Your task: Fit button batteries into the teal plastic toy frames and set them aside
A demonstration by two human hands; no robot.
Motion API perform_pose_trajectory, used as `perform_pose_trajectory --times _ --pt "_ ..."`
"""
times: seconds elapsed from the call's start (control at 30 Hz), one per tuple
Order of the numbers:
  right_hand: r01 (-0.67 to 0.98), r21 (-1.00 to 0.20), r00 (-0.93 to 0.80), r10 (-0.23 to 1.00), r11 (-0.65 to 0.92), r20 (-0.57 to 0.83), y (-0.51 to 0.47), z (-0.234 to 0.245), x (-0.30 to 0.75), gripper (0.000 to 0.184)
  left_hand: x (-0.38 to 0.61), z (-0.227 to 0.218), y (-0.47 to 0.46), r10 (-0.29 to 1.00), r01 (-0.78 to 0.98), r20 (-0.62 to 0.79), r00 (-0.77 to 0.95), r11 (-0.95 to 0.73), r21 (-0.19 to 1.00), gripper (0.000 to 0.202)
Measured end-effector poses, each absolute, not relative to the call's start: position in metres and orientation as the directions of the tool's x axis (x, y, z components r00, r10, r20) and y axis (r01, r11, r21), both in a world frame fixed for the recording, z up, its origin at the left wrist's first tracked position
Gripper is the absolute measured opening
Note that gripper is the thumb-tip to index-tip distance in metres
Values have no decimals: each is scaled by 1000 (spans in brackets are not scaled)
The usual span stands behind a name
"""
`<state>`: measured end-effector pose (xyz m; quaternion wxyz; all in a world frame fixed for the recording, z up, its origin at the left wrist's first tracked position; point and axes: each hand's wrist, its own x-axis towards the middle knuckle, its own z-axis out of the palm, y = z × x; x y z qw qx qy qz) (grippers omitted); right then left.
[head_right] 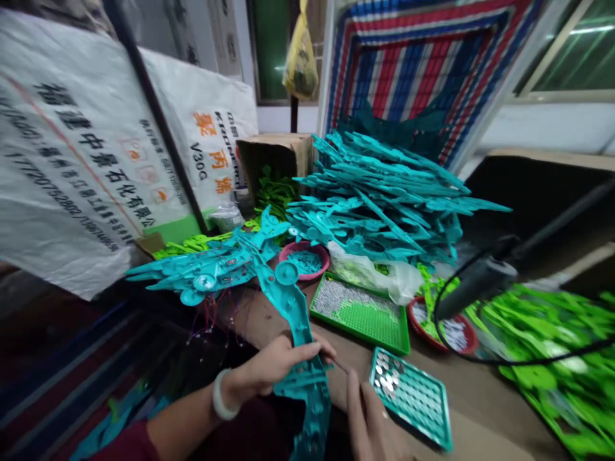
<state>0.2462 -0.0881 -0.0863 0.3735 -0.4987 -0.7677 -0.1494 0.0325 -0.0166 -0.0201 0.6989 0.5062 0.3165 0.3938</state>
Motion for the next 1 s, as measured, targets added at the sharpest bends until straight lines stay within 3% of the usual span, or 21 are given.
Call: perform_pose_trajectory --times 0.1,0.17,0.27,0.33,0.4,0.57,0.7,0.9,1.0 --pt "850 -348 -80 751 395 656 -82 -69 245 34 37 -24 -12 886 -192 -109 451 215 957 46" --pt "793 -551 131 808 262 574 -81 -63 248 24 39 -34 -11 885 -156 -196 423 284 946 49" --pt "469 -880 326 911 77 253 -95 -68 246 20 34 -54 -13 849 -30 -308 430 354 935 47" --pt "288 -957 282 958 -30 55 -110 -75 238 19 28 -66 -16 831 22 -338 442 367 930 47" --pt "275 -959 217 976 -68 -7 -123 -83 225 19 22 -72 -20 815 18 -352 461 387 922 48" --pt "433 -901 203 977 -32 63 -125 -95 203 21 21 -72 -25 778 -115 -409 477 517 848 46" --pt "548 -837 137 986 5 96 -119 -96 201 18 23 -74 -24 804 -131 -406 435 503 854 45" --pt "712 -686 119 938 148 326 -120 -102 194 16 19 -78 -26 805 -39 -393 444 455 890 46" --pt "706 -691 162 913 158 374 -120 -103 186 15 18 -77 -28 812 -44 -384 440 446 894 47"
